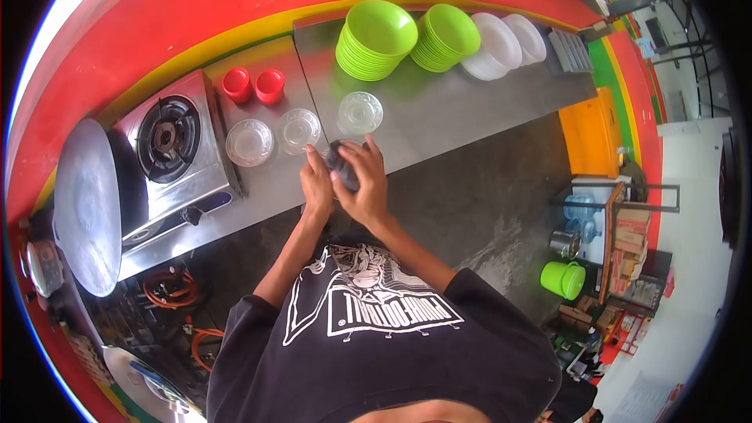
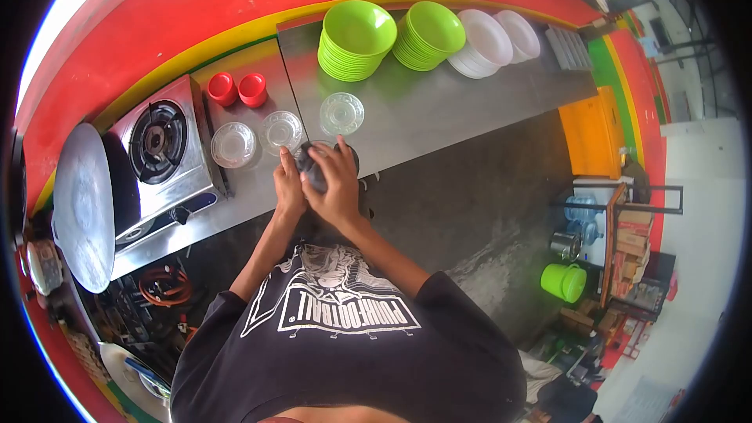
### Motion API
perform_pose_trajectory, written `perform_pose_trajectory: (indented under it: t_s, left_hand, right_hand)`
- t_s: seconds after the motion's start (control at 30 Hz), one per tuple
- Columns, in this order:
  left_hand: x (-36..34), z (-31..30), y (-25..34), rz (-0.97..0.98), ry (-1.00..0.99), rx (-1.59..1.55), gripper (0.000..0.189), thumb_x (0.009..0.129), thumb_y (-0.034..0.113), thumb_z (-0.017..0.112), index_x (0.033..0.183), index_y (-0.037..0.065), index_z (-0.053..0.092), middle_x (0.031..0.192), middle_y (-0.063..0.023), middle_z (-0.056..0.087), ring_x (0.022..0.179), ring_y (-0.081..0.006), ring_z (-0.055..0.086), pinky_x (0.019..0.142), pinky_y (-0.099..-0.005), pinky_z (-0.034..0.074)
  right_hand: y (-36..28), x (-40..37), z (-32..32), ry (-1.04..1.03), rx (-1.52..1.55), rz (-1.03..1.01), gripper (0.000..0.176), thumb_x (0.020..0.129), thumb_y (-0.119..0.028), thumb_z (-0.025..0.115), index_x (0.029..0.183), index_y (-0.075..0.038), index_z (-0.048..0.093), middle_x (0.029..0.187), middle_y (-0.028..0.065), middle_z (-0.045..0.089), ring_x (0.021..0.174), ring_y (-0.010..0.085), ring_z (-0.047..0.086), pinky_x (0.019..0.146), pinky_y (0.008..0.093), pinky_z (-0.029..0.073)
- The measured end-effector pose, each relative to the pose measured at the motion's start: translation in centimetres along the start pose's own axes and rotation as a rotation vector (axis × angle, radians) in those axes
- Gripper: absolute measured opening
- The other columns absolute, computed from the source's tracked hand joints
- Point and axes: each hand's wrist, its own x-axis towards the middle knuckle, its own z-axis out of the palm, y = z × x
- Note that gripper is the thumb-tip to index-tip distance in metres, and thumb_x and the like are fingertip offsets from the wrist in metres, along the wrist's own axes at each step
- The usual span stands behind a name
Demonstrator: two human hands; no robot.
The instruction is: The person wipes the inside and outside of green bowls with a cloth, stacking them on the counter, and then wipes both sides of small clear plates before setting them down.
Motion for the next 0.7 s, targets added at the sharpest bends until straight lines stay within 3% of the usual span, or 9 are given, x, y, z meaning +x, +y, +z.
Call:
perform_pose_trajectory:
  t_s: [0.1,0.13,0.23,0.27,0.37,0.4,0.53,0.63,0.7]
  left_hand:
    - [-0.4,-0.3,0.2,0.100,-0.051,-0.041,0.069,0.109,0.051,0.029,0.071,-0.002,0.052,0.060,-0.0034,0.051,0.062,-0.0105,0.045,0.052,-0.0333,0.040]
    - [0.3,-1.0,0.2,0.107,-0.096,-0.012,0.062,0.110,0.048,0.032,0.085,0.001,0.063,0.070,-0.0013,0.060,0.062,-0.0102,0.055,0.052,-0.0285,0.046]
    - [0.0,-1.5,2.7,0.199,-0.047,0.235,0.065,0.110,0.048,0.032,0.074,0.002,0.058,0.062,0.0002,0.053,0.058,-0.0085,0.050,0.050,-0.0297,0.040]
    - [-0.6,-0.8,4.0,0.169,0.006,0.235,0.066,0.110,0.049,0.033,0.066,0.003,0.051,0.056,0.0004,0.047,0.055,-0.0078,0.044,0.048,-0.0305,0.034]
    - [-0.9,-0.4,5.2,0.292,0.044,0.358,0.070,0.110,0.046,0.032,0.064,-0.003,0.050,0.054,-0.0051,0.048,0.054,-0.0133,0.045,0.051,-0.0365,0.040]
    - [-1.5,-0.3,6.2,0.307,0.012,0.358,0.071,0.109,0.048,0.032,0.063,-0.002,0.050,0.052,-0.0078,0.053,0.050,-0.0147,0.052,0.050,-0.0344,0.044]
    - [-1.6,-0.2,5.5,0.156,-0.102,0.228,0.069,0.108,0.050,0.034,0.065,-0.001,0.053,0.052,-0.0131,0.060,0.051,-0.0206,0.065,0.051,-0.0305,0.051]
    - [-2.0,0.1,4.9,0.157,-0.176,0.239,0.076,0.106,0.058,0.031,0.073,-0.004,0.060,0.061,-0.0163,0.064,0.057,-0.0241,0.067,0.058,-0.0343,0.054]
    - [-2.2,0.1,5.1,-0.155,-0.288,0.073,0.073,0.104,0.061,0.033,0.090,-0.004,0.063,0.078,-0.0185,0.069,0.073,-0.0273,0.070,0.070,-0.0379,0.055]
  right_hand:
    - [-1.1,-0.1,0.2,-0.034,-0.165,-0.025,0.043,0.082,-0.013,0.071,0.124,-0.004,0.064,0.130,0.0161,0.062,0.132,0.0392,0.049,0.113,0.0537,0.034]
    - [-1.1,0.5,0.2,-0.048,-0.204,-0.023,0.044,0.083,-0.016,0.071,0.125,-0.005,0.064,0.131,0.0149,0.061,0.133,0.0386,0.047,0.110,0.0520,0.037]
    - [-0.9,2.1,0.9,-0.020,-0.017,0.105,0.043,0.083,-0.016,0.072,0.124,-0.006,0.064,0.126,0.0145,0.063,0.125,0.0381,0.051,0.106,0.0499,0.040]
    - [-0.8,3.0,1.0,0.070,-0.024,0.099,0.035,0.085,-0.016,0.073,0.118,-0.004,0.066,0.114,0.0136,0.066,0.108,0.0339,0.061,0.094,0.0433,0.049]
    - [0.4,4.4,0.8,0.027,0.176,0.333,0.026,0.086,-0.016,0.072,0.108,-0.001,0.068,0.101,0.0133,0.069,0.088,0.0311,0.066,0.078,0.0378,0.053]
    - [0.9,4.6,0.7,-0.003,0.247,0.451,0.023,0.088,-0.018,0.072,0.103,-0.001,0.068,0.095,0.0111,0.068,0.083,0.0260,0.064,0.074,0.0351,0.051]
    - [2.2,5.1,-0.3,-0.056,0.559,0.848,0.030,0.096,-0.027,0.070,0.087,0.002,0.070,0.073,-0.0009,0.063,0.069,0.0040,0.053,0.060,0.0238,0.042]
    - [3.6,4.2,0.5,0.091,0.721,0.917,0.031,0.097,-0.026,0.069,0.086,0.003,0.068,0.075,-0.0029,0.062,0.068,0.0042,0.051,0.059,0.0241,0.040]
    - [3.7,3.9,0.4,0.290,0.718,0.867,0.032,0.097,-0.026,0.069,0.081,0.002,0.066,0.070,-0.0044,0.058,0.065,0.0037,0.048,0.056,0.0247,0.038]
